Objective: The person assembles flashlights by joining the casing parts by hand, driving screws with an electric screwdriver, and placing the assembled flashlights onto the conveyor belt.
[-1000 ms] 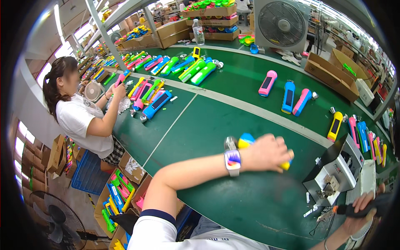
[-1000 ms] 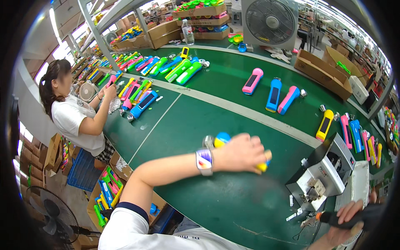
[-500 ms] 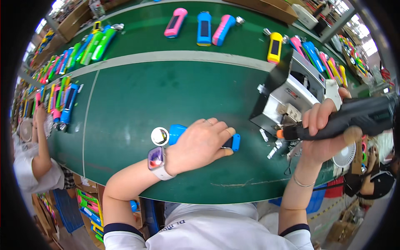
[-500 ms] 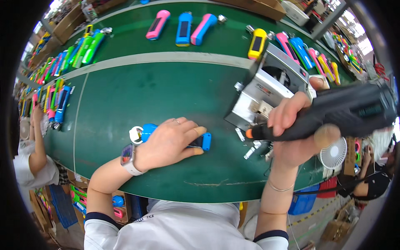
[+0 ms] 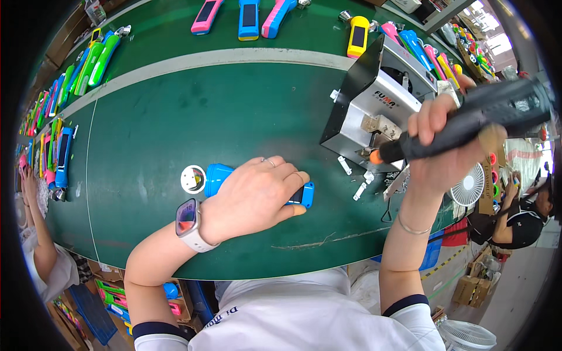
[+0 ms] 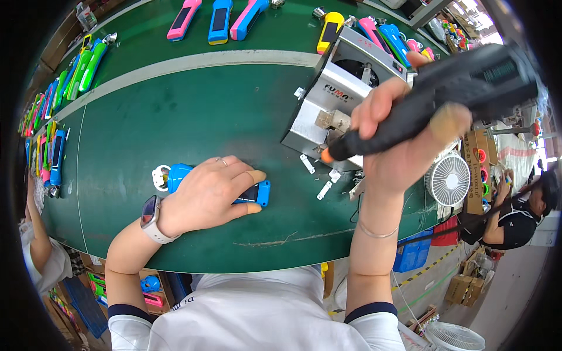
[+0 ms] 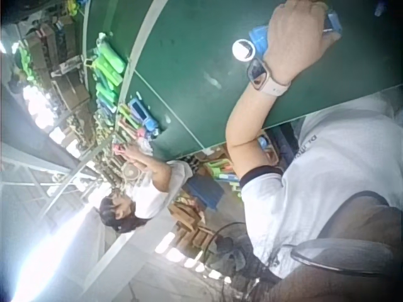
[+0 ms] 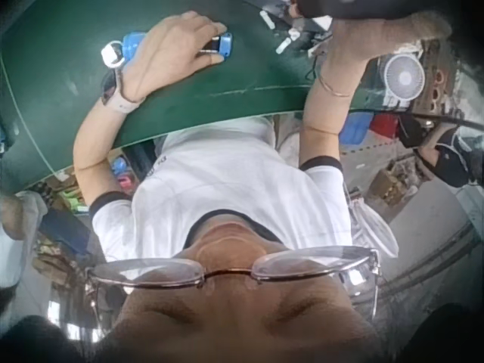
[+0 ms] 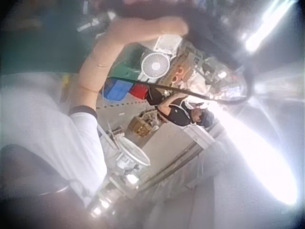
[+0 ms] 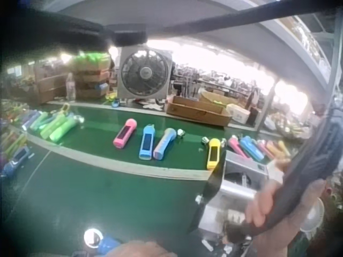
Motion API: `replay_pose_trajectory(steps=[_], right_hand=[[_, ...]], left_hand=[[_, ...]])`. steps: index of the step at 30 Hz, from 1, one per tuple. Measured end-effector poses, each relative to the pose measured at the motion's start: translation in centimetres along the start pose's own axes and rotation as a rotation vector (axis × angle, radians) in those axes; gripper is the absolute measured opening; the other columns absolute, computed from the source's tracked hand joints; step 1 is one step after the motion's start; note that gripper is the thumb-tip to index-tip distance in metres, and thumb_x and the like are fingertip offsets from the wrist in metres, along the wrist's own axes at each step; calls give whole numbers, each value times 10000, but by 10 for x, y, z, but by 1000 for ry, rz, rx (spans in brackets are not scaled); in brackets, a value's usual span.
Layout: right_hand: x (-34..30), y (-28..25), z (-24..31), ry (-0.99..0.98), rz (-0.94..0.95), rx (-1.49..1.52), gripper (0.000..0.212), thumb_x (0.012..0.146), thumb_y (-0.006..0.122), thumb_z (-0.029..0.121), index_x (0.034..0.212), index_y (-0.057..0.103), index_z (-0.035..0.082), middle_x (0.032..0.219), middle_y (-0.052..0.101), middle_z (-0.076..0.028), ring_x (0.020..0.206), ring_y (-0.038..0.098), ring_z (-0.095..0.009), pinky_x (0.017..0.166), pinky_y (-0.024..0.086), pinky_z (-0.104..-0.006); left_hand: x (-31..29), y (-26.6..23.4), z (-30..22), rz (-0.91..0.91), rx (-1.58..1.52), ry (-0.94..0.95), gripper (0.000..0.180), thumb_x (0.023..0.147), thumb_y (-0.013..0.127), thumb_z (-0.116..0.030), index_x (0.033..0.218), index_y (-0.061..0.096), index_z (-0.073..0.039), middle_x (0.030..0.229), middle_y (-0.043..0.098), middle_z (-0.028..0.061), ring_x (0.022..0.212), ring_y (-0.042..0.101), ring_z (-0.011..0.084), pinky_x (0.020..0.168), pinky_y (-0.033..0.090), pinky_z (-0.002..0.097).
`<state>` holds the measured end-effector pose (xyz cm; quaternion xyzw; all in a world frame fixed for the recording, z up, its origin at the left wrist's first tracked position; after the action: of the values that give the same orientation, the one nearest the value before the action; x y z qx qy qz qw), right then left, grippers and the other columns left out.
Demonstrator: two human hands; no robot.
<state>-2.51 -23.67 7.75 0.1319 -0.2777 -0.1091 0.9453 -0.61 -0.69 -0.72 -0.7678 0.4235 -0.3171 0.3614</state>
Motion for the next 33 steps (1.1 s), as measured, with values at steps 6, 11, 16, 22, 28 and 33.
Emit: replay_pose_trajectory(steps=[6,11,16,22,28,33], right_hand=[[-47,38,-15,-87,97,169,994,717,501,825,1362,313,92,663,467,-37,469,442,-130,445,397,-288],[-54,44,-30,-62,154,93,1024,645,530,852,1325,341,111,658,476,-36,469,454,-146,451,411,-297],[-60,48,-36,19,245,58,989,628,621,799,1297,375,113,666,501,-40,495,487,-156,470,426,-306],[-60,40,-35,177,316,-172,967,645,634,776,1288,398,93,667,523,-41,507,507,-162,482,446,-311],[-39,21,6,-376,274,-8,913,760,523,773,1353,347,100,754,532,-43,550,506,-150,517,436,-299],[-5,-10,5,-223,86,-61,790,858,465,699,1320,334,72,725,532,-85,551,513,-172,537,449,-330]], left_hand=[[5,-4,-2,1,49,-13,410,699,763,-259,1043,651,-65,999,623,41,962,560,230,794,474,356],[4,-3,0,5,20,-24,415,701,762,-269,1047,650,-70,1006,621,41,965,561,235,796,471,358],[2,-4,1,20,4,-46,409,708,758,-278,1041,650,-67,1010,621,44,980,562,240,800,469,359],[3,-5,0,63,28,-28,410,714,749,-280,1046,636,-66,1028,614,43,992,564,242,795,466,356],[-3,-16,-2,81,218,-69,490,690,759,-276,1099,594,-63,975,593,51,936,567,234,777,455,353],[3,-15,3,-58,312,-118,509,690,759,-289,1107,598,-47,965,593,64,900,572,234,778,449,352]])
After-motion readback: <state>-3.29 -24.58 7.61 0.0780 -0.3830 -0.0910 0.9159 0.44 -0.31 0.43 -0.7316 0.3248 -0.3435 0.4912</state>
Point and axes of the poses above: each hand's wrist, its own x-axis towards the middle knuckle, its own y-axis out of the palm, z = x × y, the point moved 2 cm from there along x, towards the middle knuckle
